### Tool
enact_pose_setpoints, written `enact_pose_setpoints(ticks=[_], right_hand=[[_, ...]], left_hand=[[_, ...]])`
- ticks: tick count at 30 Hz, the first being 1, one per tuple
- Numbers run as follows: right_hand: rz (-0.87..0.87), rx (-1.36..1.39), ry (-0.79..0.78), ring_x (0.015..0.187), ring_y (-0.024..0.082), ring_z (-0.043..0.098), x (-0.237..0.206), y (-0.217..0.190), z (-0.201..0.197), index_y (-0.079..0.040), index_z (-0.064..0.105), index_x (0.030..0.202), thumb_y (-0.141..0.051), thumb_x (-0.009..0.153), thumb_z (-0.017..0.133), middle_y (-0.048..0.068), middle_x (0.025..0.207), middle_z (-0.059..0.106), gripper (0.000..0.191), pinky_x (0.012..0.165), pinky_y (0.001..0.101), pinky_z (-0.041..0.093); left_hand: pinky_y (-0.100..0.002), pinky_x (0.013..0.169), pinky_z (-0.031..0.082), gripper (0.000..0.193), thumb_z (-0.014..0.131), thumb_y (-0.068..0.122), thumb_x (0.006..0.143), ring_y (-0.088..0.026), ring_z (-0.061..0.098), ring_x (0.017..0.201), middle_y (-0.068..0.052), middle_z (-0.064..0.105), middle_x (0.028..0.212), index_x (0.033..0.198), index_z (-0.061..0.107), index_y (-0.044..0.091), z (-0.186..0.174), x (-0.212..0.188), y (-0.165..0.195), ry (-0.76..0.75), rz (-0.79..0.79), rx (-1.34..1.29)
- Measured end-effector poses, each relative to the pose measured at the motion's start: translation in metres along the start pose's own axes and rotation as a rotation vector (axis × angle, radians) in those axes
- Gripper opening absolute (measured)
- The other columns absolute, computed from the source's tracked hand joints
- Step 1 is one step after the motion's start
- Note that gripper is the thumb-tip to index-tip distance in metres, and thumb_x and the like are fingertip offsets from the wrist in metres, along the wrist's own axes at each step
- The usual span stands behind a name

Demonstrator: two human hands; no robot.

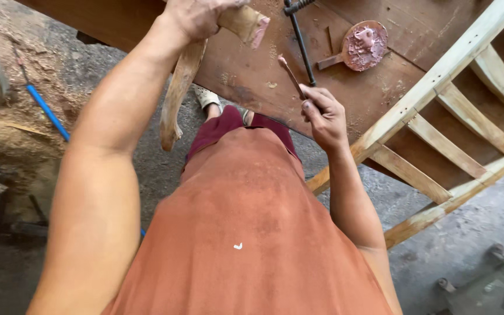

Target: The person uses a chisel to carve and smooth joints on a wooden chair frame, then uses an angle grinder to smooth a wooden piece. The person applies glue to a joint and continues chiseling the chair leg. The work occurs in a woodworking shop with tools and wood shavings visible.

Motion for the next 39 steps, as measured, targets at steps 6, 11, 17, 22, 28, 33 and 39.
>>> enact_pose_setpoints(ticks=[6,11,17,22,28,33,39], right_hand=[[-0.252,-0.357,0.102,0.096,0.014,0.065,0.010,-0.073,0.027,-0.003,0.071,0.132,0.007,0.094,0.070,0.009,0.117,0.068,0.039,0.084,0.0257,0.053],[-0.455,-0.576,0.186,0.102,0.021,0.070,0.016,-0.119,0.040,-0.005,0.074,0.127,0.005,0.088,0.082,0.011,0.114,0.070,0.041,0.089,0.0329,0.057],[-0.499,-0.867,0.286,0.104,0.023,0.071,0.009,-0.163,0.024,-0.005,0.074,0.131,0.008,0.092,0.078,0.012,0.114,0.070,0.042,0.091,0.0371,0.060],[-0.630,-1.056,0.155,0.098,0.026,0.068,0.010,-0.180,0.047,-0.006,0.076,0.129,-0.002,0.097,0.080,0.012,0.112,0.069,0.033,0.085,0.0370,0.058],[-0.636,-1.173,0.135,0.101,0.025,0.067,0.013,-0.196,0.056,-0.010,0.073,0.133,-0.003,0.106,0.072,0.008,0.115,0.070,0.028,0.086,0.0374,0.057],[-0.606,-1.175,0.014,0.097,0.028,0.065,0.004,-0.202,0.073,-0.012,0.072,0.133,0.003,0.099,0.067,0.007,0.122,0.069,0.037,0.084,0.0389,0.057],[-0.547,-1.262,-0.114,0.092,0.030,0.063,0.000,-0.202,0.079,-0.014,0.072,0.131,0.007,0.086,0.065,0.005,0.125,0.068,0.050,0.080,0.0393,0.057]], left_hand=[[-0.042,0.076,0.056,0.060,0.079,0.000,0.079,-0.031,0.069,0.092,-0.012,0.070,0.107,0.136,0.073,0.019,-0.055,-0.012,0.023,0.156,0.050,-0.142],[-0.042,0.078,0.056,0.061,0.078,-0.002,0.079,-0.032,0.067,0.091,-0.012,0.068,0.105,0.136,0.073,0.019,-0.091,-0.020,0.041,0.228,0.099,-0.231],[-0.043,0.076,0.054,0.050,0.080,-0.001,0.083,-0.030,0.066,0.091,-0.009,0.066,0.102,0.127,0.073,0.021,-0.110,-0.029,0.043,0.258,0.119,-0.134],[-0.042,0.077,0.055,0.053,0.080,0.003,0.084,-0.028,0.066,0.092,-0.008,0.064,0.103,0.131,0.073,0.027,-0.112,-0.033,0.048,0.217,0.077,-0.024],[-0.044,0.081,0.055,0.057,0.080,0.007,0.084,-0.028,0.066,0.096,-0.007,0.064,0.105,0.136,0.073,0.031,-0.119,-0.035,0.051,0.224,0.023,0.021],[-0.043,0.084,0.053,0.051,0.079,0.008,0.091,-0.027,0.065,0.097,-0.006,0.065,0.106,0.137,0.072,0.028,-0.118,-0.036,0.048,0.199,-0.008,-0.004],[-0.046,0.090,0.048,0.059,0.075,0.004,0.086,-0.027,0.063,0.103,-0.005,0.065,0.110,0.140,0.071,0.026,-0.109,-0.036,0.042,0.174,-0.067,-0.076]])
Point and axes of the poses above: each hand's wrist, its own x-axis towards the middle knuckle, its own z-axis out of the palm, y = z × x, the point moved 9 cm from there along x, towards the middle knuckle
